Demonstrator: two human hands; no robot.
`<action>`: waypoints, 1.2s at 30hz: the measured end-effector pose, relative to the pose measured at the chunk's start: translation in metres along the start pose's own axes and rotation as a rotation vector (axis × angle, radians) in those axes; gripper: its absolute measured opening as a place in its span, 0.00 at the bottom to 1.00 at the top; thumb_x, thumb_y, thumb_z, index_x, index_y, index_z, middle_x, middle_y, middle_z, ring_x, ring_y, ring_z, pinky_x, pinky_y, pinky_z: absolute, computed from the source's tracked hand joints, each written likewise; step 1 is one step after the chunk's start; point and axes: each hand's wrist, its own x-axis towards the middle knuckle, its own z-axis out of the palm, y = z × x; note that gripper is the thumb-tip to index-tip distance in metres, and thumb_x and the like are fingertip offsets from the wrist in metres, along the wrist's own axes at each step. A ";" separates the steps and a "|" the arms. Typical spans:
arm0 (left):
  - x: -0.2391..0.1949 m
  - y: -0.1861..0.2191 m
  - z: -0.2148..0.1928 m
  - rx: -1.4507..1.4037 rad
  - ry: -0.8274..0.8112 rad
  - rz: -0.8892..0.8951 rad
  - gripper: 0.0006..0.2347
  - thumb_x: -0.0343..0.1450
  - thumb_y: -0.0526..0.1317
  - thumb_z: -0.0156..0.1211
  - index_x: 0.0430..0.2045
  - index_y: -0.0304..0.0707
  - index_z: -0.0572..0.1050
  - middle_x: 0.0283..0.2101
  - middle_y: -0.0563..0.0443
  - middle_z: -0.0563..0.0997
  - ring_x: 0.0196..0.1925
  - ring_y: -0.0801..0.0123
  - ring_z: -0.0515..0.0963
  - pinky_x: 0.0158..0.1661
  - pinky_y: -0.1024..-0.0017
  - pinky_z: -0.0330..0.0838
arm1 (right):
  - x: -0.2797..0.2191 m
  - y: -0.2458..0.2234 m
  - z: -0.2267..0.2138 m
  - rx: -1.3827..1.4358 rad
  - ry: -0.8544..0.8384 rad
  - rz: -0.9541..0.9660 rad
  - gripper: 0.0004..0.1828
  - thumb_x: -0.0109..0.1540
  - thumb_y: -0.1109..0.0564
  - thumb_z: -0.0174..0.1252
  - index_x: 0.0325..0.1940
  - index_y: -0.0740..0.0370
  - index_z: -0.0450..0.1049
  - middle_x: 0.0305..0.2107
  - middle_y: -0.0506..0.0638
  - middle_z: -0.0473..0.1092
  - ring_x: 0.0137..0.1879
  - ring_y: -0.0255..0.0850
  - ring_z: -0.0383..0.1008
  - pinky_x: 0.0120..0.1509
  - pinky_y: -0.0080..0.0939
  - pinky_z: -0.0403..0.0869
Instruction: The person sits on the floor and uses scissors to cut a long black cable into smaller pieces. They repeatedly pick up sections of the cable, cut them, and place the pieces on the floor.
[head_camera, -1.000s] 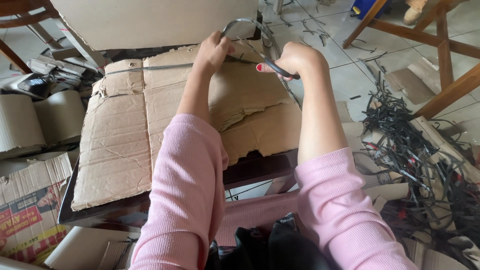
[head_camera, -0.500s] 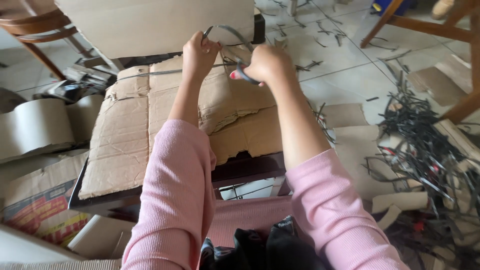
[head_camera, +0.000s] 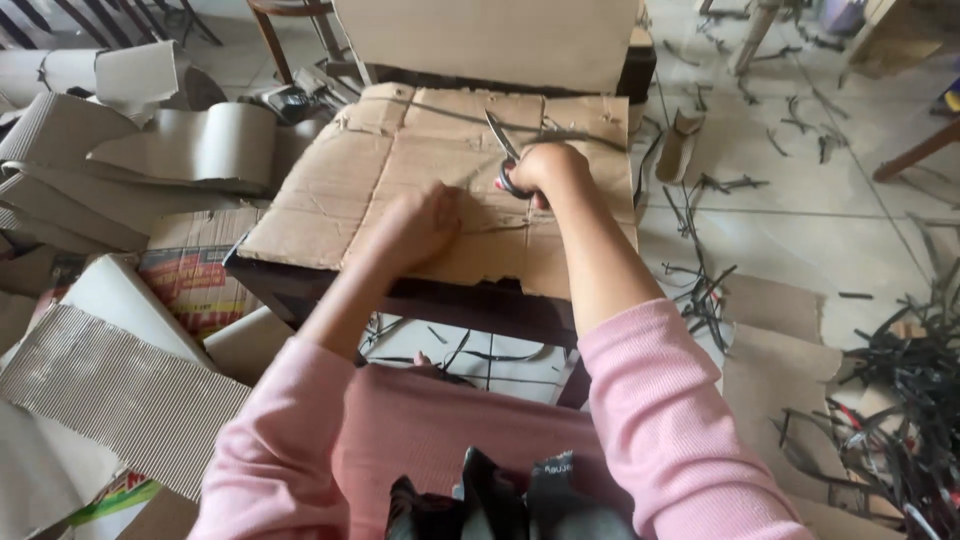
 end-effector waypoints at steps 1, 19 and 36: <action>-0.007 0.003 0.010 0.070 -0.003 0.043 0.07 0.70 0.39 0.55 0.39 0.40 0.74 0.35 0.40 0.82 0.46 0.43 0.83 0.50 0.43 0.74 | -0.003 -0.003 0.003 -0.021 0.002 0.026 0.20 0.59 0.52 0.56 0.50 0.65 0.78 0.19 0.53 0.76 0.25 0.45 0.81 0.40 0.49 0.81; -0.092 -0.134 -0.054 0.375 0.344 -0.363 0.28 0.62 0.63 0.60 0.33 0.32 0.72 0.54 0.28 0.77 0.40 0.37 0.83 0.37 0.42 0.77 | -0.129 0.003 0.124 0.115 0.847 -0.204 0.17 0.59 0.53 0.71 0.54 0.46 0.82 0.48 0.50 0.76 0.49 0.54 0.78 0.51 0.44 0.79; -0.099 -0.116 -0.089 0.292 0.359 -0.329 0.28 0.69 0.66 0.53 0.33 0.32 0.70 0.39 0.33 0.79 0.38 0.41 0.83 0.38 0.51 0.78 | -0.121 -0.004 0.122 -0.045 0.928 -0.536 0.23 0.55 0.45 0.72 0.52 0.51 0.82 0.46 0.57 0.78 0.53 0.59 0.78 0.59 0.56 0.75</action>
